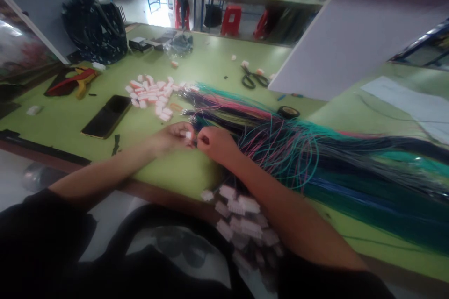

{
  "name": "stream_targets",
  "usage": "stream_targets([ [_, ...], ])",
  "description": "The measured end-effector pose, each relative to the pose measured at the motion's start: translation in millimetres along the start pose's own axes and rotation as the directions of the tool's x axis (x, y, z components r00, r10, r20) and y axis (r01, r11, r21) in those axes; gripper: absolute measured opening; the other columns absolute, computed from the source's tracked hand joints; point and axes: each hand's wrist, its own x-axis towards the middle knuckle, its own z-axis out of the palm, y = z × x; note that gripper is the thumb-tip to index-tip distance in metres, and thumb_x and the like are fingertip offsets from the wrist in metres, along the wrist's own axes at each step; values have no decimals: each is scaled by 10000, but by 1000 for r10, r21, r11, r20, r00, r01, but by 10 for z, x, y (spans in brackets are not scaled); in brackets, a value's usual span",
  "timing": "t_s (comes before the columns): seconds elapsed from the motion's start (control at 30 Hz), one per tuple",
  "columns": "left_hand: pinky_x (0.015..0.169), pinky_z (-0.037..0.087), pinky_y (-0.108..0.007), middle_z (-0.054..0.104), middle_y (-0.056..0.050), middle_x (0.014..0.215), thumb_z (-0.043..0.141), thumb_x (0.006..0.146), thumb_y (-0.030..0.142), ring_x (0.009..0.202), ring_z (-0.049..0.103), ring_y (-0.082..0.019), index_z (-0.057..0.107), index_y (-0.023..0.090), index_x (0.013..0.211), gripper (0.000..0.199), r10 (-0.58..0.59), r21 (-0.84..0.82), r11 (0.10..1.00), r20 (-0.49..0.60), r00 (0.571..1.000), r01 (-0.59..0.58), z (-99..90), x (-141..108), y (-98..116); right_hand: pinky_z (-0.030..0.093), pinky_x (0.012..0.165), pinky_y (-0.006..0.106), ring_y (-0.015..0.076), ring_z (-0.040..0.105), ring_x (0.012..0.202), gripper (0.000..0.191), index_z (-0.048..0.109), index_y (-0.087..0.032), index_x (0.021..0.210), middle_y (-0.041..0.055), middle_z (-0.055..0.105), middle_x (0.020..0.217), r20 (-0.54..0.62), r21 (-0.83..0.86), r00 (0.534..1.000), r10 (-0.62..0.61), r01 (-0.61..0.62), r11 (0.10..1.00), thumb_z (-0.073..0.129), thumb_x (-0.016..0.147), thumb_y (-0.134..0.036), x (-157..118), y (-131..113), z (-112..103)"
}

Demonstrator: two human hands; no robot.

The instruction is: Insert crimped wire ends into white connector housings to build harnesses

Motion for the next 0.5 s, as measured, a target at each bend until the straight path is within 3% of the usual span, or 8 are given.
stream_targets([
  [0.27, 653, 499, -249, 608, 31, 632, 799, 551, 166, 600, 607, -95, 521, 135, 755, 346, 110, 49, 993, -64, 992, -107, 33, 28, -65, 317, 572, 217, 95, 435, 551, 107, 544, -181, 593, -10, 546, 583, -6, 30, 1000, -1, 2, 1000, 488, 680, -155, -12, -26, 77],
  [0.5, 645, 506, -248, 616, 30, 634, 816, 526, 189, 602, 620, -101, 520, 136, 757, 379, 136, 64, 990, -114, 984, -129, 73, 25, -47, 319, 540, 212, 84, 427, 508, 133, 600, -175, 637, -30, 549, 559, 52, 207, 997, 61, -71, 976, 492, 704, -215, 25, 24, 11],
])
